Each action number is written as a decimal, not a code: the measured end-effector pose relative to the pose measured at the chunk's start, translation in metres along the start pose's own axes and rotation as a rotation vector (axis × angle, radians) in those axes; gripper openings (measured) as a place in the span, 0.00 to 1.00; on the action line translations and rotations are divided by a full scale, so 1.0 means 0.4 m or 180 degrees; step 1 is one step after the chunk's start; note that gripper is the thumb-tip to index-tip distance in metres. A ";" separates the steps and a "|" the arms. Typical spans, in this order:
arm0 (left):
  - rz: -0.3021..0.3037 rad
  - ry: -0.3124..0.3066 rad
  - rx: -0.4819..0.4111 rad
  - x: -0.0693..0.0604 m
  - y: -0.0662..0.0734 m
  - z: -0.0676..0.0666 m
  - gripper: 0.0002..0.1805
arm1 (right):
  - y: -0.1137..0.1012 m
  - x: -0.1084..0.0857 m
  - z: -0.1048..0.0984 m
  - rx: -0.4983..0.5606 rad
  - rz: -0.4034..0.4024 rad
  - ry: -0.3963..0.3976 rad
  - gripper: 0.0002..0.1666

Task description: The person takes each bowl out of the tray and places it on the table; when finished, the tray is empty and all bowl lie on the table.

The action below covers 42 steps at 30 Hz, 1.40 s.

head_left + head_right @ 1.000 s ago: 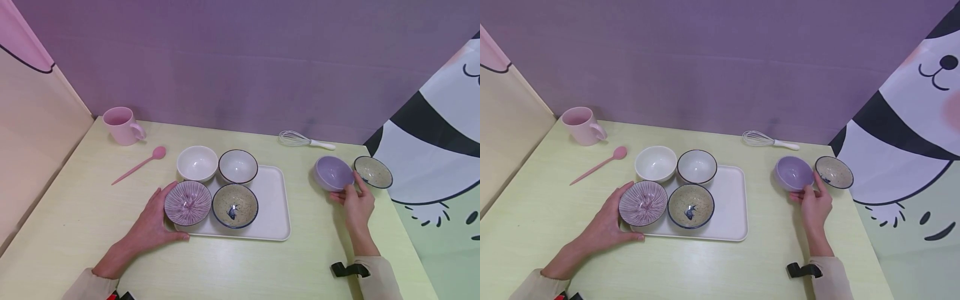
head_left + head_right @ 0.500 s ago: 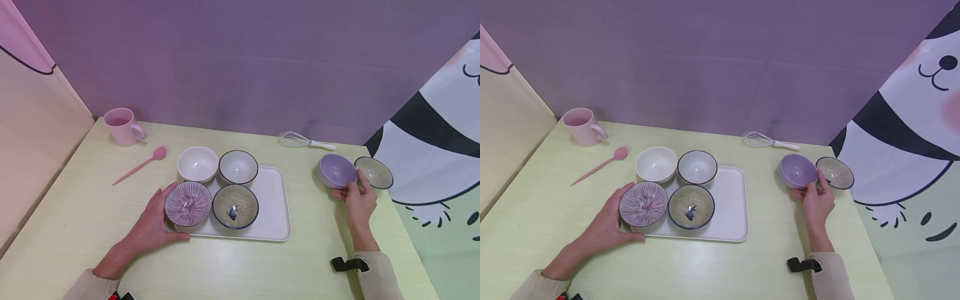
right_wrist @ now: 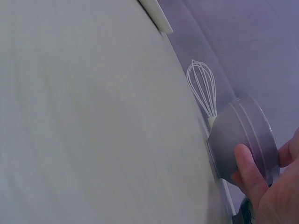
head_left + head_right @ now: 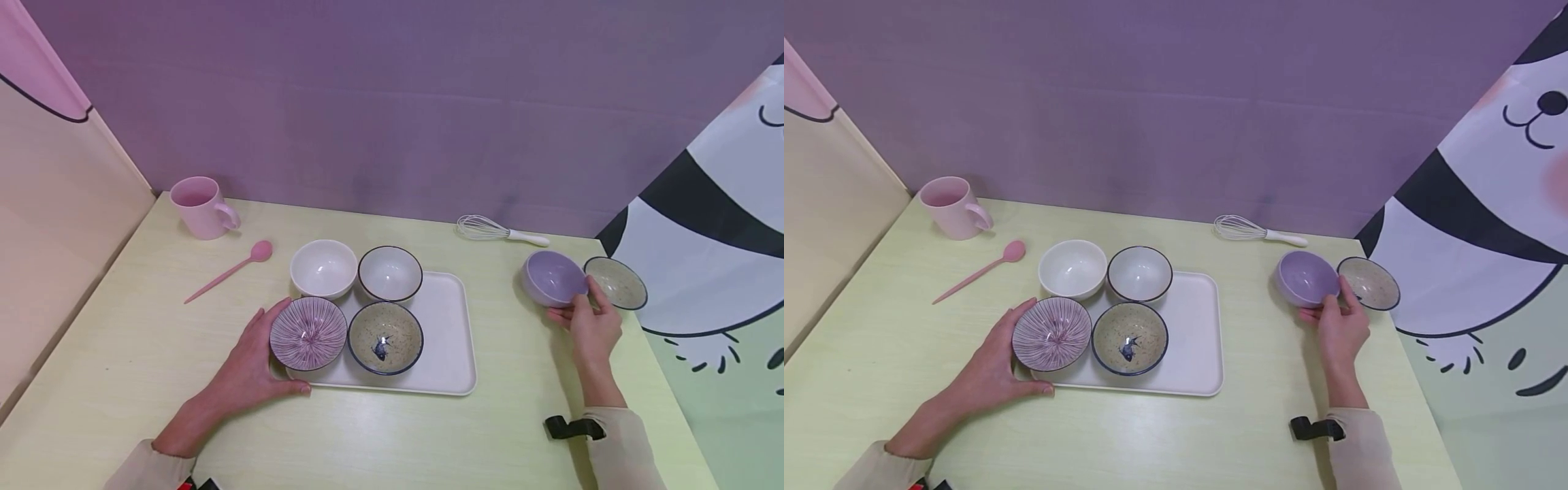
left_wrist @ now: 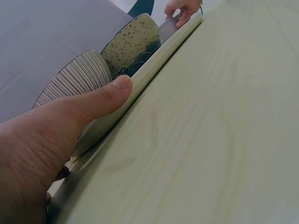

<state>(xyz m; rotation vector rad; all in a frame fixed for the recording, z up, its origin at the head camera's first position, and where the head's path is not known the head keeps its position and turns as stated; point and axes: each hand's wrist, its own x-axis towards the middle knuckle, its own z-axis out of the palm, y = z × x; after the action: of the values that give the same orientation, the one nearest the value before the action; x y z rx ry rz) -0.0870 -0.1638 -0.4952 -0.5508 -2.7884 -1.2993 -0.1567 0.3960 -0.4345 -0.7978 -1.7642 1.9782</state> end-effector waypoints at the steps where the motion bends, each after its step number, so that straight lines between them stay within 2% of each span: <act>1: 0.0009 0.0004 0.0000 0.000 0.000 0.000 0.81 | -0.001 0.001 -0.002 -0.0008 -0.0005 -0.0003 0.37; 4: 0.0036 0.0021 -0.0014 0.001 0.002 -0.001 0.81 | -0.001 0.004 -0.008 -0.0062 -0.0064 -0.0001 0.37; 11: 0.0022 0.0019 -0.0027 -0.001 0.003 -0.002 0.82 | -0.001 0.011 -0.015 -0.0102 0.0007 -0.0005 0.38; 21: -0.0043 -0.0002 -0.0040 -0.004 0.004 -0.005 0.82 | 0.002 0.005 -0.031 -0.0535 -0.0113 -0.0543 0.40; 25: -0.0050 -0.0017 -0.0052 -0.004 0.004 -0.005 0.82 | 0.003 0.005 -0.039 -0.0637 -0.0118 -0.0653 0.40; 36: -0.0027 -0.0010 -0.0047 -0.001 0.005 -0.001 0.81 | 0.004 -0.013 -0.057 -0.0783 -0.0185 -0.0540 0.40; 42: -0.0037 -0.0014 -0.0019 -0.002 0.006 -0.001 0.81 | 0.007 -0.041 -0.060 -0.0851 -0.0369 -0.0506 0.39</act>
<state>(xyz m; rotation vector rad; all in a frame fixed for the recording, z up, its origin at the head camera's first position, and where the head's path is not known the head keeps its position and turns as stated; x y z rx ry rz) -0.0856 -0.1632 -0.4934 -0.5389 -2.7963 -1.3106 -0.1287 0.4041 -0.4357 -0.6145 -2.1483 1.7976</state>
